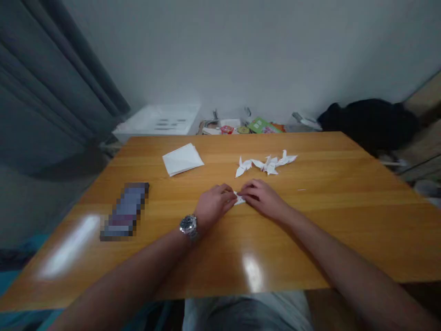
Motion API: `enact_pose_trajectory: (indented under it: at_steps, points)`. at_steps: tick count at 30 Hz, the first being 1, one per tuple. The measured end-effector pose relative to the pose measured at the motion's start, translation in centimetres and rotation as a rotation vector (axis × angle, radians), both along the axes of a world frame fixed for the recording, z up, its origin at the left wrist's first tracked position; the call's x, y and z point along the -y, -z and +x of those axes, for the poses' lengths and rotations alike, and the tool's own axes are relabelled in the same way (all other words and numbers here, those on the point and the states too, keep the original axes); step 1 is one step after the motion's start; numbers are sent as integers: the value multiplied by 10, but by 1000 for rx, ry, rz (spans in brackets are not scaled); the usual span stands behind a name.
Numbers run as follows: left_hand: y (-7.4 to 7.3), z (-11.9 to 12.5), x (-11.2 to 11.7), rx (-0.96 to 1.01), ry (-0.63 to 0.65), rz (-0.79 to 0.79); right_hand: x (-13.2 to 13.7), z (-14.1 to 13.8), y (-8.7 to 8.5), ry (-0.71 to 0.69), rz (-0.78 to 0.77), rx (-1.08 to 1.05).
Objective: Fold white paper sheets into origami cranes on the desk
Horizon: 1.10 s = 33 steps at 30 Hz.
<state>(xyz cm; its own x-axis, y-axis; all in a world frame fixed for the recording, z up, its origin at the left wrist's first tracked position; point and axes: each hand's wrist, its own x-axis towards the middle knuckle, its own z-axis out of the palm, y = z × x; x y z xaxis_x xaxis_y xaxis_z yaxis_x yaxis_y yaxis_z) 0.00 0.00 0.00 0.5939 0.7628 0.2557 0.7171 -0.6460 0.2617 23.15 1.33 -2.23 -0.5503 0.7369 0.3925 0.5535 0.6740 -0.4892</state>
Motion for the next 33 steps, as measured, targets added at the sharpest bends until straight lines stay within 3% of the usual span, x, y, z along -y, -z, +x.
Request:
enact_pose_trajectory:
  at_steps: [7,24,33]
  points:
    - [-1,-2,3,-39,119,37,0,3,-3,5,1,-15]
    - [-2,1,8,-90,76,-5,3,-3,-4,63,-33,-28]
    - [-1,-4,7,-72,230,47,-1,-2,2,64,-16,-37]
